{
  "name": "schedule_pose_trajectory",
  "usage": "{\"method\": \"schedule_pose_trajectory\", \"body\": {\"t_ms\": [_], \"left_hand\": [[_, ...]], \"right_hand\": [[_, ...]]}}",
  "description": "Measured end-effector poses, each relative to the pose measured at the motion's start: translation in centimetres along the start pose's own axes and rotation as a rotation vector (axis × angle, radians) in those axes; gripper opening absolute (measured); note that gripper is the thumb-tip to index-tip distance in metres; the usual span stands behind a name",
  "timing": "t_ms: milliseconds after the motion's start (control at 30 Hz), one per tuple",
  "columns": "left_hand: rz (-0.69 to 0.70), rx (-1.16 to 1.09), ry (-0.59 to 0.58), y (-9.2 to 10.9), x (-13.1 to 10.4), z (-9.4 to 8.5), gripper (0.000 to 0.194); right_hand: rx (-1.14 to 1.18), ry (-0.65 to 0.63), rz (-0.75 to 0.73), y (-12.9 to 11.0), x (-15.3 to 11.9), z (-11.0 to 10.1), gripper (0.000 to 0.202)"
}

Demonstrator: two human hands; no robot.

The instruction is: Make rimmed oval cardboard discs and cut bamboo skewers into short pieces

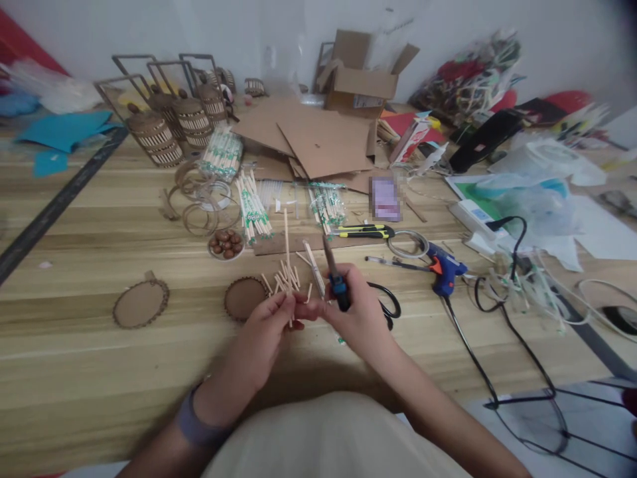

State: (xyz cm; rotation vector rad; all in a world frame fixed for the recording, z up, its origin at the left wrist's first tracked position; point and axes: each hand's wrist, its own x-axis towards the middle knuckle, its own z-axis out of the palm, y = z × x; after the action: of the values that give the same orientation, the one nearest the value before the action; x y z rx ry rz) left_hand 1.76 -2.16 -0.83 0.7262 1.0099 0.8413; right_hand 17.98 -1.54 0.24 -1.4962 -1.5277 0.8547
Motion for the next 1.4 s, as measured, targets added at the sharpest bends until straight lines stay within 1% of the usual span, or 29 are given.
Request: {"method": "schedule_pose_trajectory", "body": {"t_ms": [100, 167, 333, 467, 567, 633, 700, 800, 900, 967, 1000, 1067, 1167, 1300, 1400], "left_hand": [[-0.019, -0.160, 0.064, 0.1, 0.5, 0.4, 0.037], [-0.024, -0.191, 0.064, 0.3, 0.6, 0.7, 0.035], [0.001, -0.184, 0.026, 0.5, 0.4, 1.1, 0.024], [0.028, -0.125, 0.012, 0.3, 0.2, 1.3, 0.025], [0.048, -0.060, 0.003, 0.2, 0.1, 1.3, 0.029], [0.039, 0.002, -0.006, 0.2, 0.0, 1.0, 0.033], [0.018, 0.089, -0.004, 0.2, -0.1, 0.6, 0.036], [-0.027, 0.230, -0.023, 0.3, -0.5, -0.2, 0.037], [-0.073, 0.318, -0.080, 0.7, -0.9, -0.5, 0.037], [-0.080, 0.354, -0.110, 1.1, -1.2, -0.4, 0.037], [-0.080, 0.371, -0.124, 1.2, -1.3, -0.3, 0.037], [-0.085, 0.406, -0.145, 1.4, -1.5, 0.0, 0.037], [-0.111, 0.439, -0.200, 1.5, -1.6, 0.2, 0.036], [-0.134, 0.375, -0.292, 1.4, -1.5, 0.2, 0.036], [-0.148, 0.373, -0.309, 1.5, -1.6, 0.2, 0.034]], "right_hand": [[-0.159, 0.005, -0.239, 0.7, -1.2, 0.7, 0.044], [-0.223, -0.020, -0.322, 1.1, -1.7, 1.1, 0.048], [-0.304, 0.000, -0.402, 1.4, -1.8, 1.5, 0.047], [-0.307, 0.002, -0.395, 1.7, -1.8, 1.7, 0.043], [-0.250, -0.030, -0.324, 1.5, -1.8, 1.6, 0.042], [-0.179, -0.104, -0.220, 0.9, -1.7, 0.8, 0.038], [-0.098, -0.231, -0.042, 0.2, -1.4, -0.6, 0.030], [0.026, -0.431, 0.234, -0.7, -1.0, -3.4, 0.021], [0.142, -0.659, 0.431, -0.5, -0.8, -5.9, 0.022], [0.161, -0.799, 0.521, -0.2, -0.8, -6.7, 0.024], [0.158, -0.842, 0.544, 0.0, -0.9, -6.8, 0.024], [0.159, -0.883, 0.562, 0.2, -0.9, -6.7, 0.023], [0.190, -0.887, 0.566, 0.0, -0.9, -6.0, 0.022], [0.263, -0.918, 0.573, -0.4, -0.6, -5.1, 0.026], [0.271, -0.926, 0.552, -0.6, -0.5, -4.8, 0.026]]}}
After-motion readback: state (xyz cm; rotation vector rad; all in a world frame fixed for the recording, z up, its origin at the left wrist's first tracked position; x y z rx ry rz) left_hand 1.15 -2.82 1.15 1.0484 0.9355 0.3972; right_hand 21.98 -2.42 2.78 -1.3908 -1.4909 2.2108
